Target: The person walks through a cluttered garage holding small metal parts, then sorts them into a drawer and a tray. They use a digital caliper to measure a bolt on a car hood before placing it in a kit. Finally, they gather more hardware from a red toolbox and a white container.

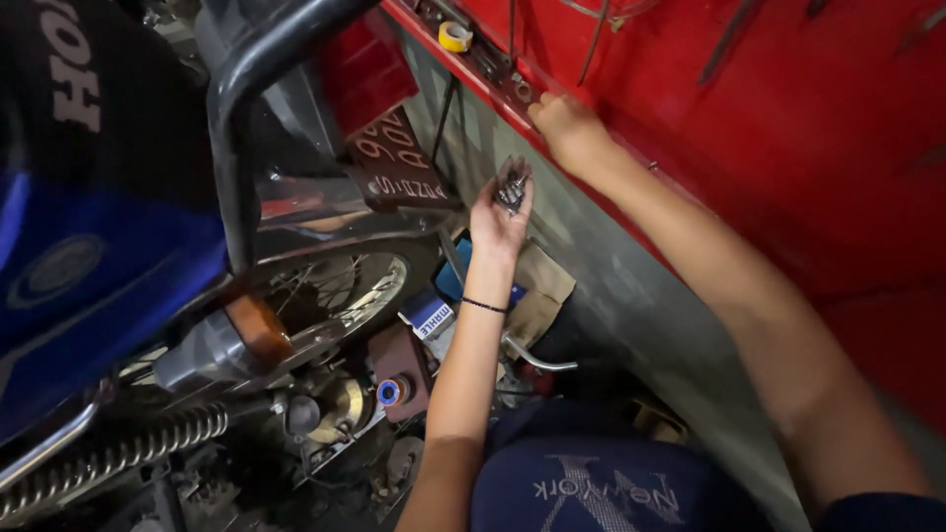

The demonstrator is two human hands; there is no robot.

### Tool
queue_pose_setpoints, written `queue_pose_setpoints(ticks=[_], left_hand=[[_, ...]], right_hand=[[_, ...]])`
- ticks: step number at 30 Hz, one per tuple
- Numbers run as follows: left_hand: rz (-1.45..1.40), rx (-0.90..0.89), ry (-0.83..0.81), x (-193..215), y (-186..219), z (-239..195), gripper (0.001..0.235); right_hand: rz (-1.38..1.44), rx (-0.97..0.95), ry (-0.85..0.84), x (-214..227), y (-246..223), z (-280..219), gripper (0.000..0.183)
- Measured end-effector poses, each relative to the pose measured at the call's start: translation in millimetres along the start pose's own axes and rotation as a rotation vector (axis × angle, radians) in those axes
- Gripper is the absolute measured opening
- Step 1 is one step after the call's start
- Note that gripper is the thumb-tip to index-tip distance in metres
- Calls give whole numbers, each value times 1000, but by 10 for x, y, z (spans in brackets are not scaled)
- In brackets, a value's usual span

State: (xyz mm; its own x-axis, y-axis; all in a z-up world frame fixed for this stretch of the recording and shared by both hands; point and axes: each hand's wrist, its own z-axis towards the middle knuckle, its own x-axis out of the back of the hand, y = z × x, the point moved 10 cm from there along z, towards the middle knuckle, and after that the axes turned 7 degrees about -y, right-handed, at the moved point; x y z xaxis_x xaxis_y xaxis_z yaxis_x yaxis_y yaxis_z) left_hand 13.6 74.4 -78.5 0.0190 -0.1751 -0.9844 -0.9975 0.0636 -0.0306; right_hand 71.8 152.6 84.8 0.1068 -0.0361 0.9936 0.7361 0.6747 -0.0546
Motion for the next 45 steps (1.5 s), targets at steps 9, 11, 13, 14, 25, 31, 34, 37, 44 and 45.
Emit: queue_pose_setpoints(ticks=[9,11,13,14,25,31,34,37,44,45], left_hand=[[174,-11,132,152,-128,-218,34],[135,-1,35,-95,-166,-424,37],[98,12,-58,-194,-171,-605,40],[95,29,-109,-182,-179,-668,42],[19,251,-172,-879,-317,-2341,48],[-64,248,-181,-977,-160,-3202,49],[-38,180,-210,-976,7,-3623,50],[-25,71,-246,-1017,192,-4200,51],[60,-256,-209,-771,668,-5544,51],[68,-310,-199,-750,766,-5718,51]], right_hand=[[375,281,-63,537,-1208,-940,26],[476,273,-27,879,-1485,-1159,23],[581,263,14,1062,-1676,-1368,21],[600,257,66,1105,-1712,-1475,18],[752,-155,506,1308,-1778,-2717,15],[739,-35,489,1469,-2482,-2935,19],[753,63,438,1516,-2855,-3017,23],[794,197,363,1497,-3320,-3158,21],[877,454,215,1375,-4534,-3452,26],[902,463,192,1350,-4698,-3452,25]])
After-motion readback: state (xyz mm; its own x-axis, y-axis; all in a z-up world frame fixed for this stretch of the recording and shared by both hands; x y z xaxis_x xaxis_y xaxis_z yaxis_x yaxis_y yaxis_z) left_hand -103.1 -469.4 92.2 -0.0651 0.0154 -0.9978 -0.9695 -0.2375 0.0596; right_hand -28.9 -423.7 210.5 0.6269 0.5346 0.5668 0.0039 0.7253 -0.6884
